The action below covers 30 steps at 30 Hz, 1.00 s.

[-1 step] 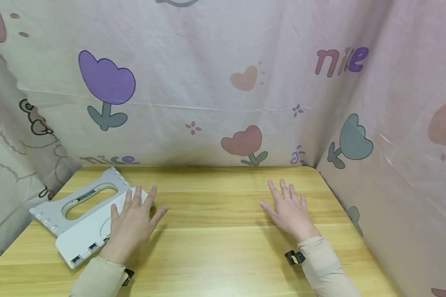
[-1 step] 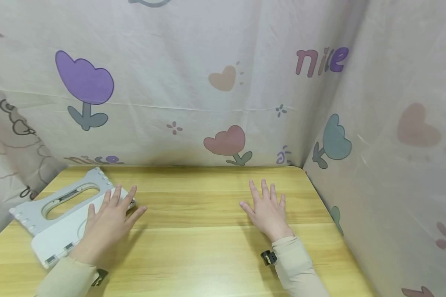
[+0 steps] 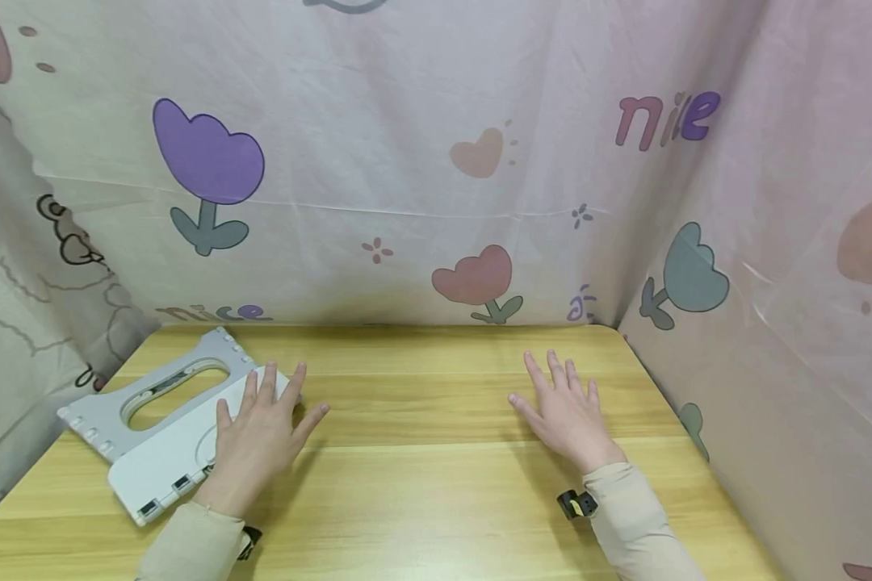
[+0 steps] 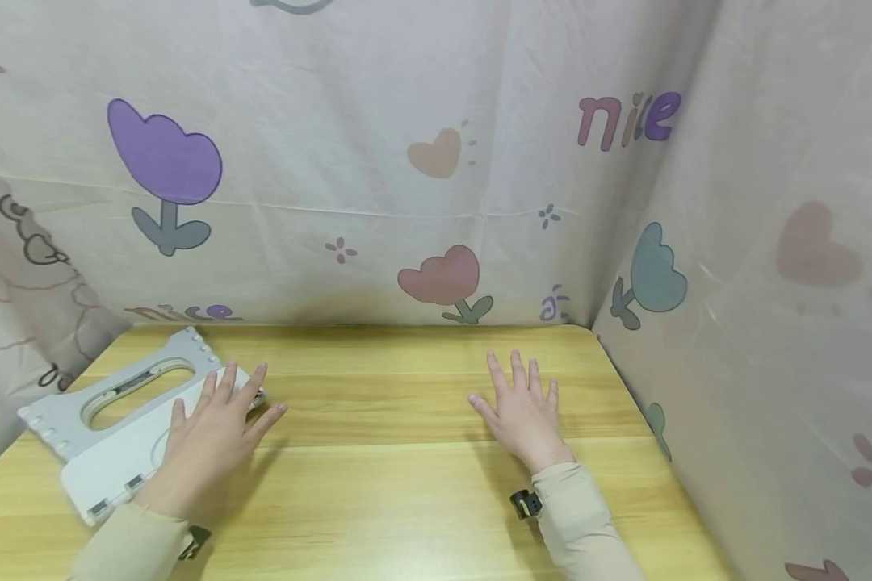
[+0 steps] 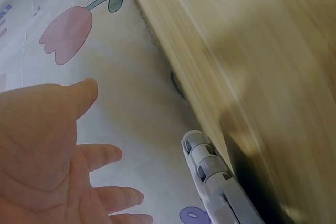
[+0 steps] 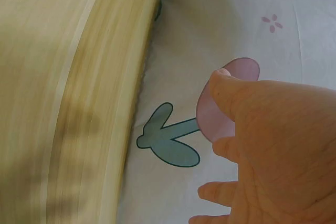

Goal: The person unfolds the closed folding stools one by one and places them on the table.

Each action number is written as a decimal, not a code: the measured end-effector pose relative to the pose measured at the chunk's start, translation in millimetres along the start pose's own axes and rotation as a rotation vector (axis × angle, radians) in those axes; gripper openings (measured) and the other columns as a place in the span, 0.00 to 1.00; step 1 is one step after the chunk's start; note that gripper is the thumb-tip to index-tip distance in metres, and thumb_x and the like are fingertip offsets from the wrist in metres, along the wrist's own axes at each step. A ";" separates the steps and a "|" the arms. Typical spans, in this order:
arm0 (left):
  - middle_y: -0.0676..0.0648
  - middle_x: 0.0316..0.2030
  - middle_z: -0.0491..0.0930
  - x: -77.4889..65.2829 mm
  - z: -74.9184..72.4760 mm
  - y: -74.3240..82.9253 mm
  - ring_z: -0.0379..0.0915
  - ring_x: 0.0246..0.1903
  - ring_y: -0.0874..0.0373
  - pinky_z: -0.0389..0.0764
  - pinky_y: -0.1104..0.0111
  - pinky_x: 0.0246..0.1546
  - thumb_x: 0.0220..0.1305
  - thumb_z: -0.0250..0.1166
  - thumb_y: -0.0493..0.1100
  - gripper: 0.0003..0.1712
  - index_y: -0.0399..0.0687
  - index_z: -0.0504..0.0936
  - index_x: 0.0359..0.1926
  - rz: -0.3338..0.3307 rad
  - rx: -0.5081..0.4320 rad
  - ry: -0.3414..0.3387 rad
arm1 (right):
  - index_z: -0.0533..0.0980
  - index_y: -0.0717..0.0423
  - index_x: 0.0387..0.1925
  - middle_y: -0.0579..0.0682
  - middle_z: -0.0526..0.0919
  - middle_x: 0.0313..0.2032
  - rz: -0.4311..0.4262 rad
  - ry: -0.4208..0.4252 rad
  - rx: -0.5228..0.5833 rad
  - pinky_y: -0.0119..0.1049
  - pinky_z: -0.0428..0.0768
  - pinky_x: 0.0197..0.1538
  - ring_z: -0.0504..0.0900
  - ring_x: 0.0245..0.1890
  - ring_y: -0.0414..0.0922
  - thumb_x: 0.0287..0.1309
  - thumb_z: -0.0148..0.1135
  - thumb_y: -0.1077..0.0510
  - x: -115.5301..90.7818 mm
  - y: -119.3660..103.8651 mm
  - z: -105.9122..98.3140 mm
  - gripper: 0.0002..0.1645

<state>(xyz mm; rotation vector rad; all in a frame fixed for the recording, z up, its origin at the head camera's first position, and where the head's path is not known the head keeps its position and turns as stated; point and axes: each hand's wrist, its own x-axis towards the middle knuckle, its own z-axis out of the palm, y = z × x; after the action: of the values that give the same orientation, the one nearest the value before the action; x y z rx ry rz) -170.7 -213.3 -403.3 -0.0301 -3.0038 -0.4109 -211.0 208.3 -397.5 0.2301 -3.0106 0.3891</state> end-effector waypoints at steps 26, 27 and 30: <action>0.25 0.68 0.75 -0.6 -38.5 -64.8 0.79 0.56 0.20 0.83 0.28 0.43 0.79 0.63 0.51 0.30 0.40 0.74 0.73 0.137 0.063 0.116 | 0.61 0.46 0.83 0.62 0.67 0.79 -0.143 -0.030 0.084 0.75 0.58 0.81 0.70 0.77 0.66 0.77 0.57 0.33 8.7 -58.9 14.0 0.44; 0.25 0.68 0.75 -1.1 -39.8 -72.8 0.78 0.56 0.20 0.82 0.27 0.43 0.78 0.63 0.49 0.30 0.40 0.74 0.73 0.137 0.065 0.112 | 0.61 0.46 0.83 0.62 0.68 0.79 -0.155 -0.037 0.087 0.74 0.59 0.81 0.70 0.77 0.66 0.77 0.56 0.33 9.3 -65.1 16.6 0.44; 0.25 0.68 0.75 -1.8 -44.2 -97.6 0.75 0.59 0.19 0.80 0.25 0.47 0.77 0.63 0.43 0.29 0.42 0.73 0.74 0.160 0.078 0.099 | 0.63 0.45 0.83 0.60 0.70 0.78 -0.195 -0.056 0.100 0.72 0.62 0.80 0.72 0.76 0.64 0.77 0.55 0.31 11.4 -83.7 25.7 0.43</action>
<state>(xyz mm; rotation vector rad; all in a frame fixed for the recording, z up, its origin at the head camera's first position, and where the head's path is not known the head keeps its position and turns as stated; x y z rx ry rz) -167.6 -319.1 -387.2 -0.2350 -2.8896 -0.2700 -210.7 120.0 -400.4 0.5465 -2.9893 0.5216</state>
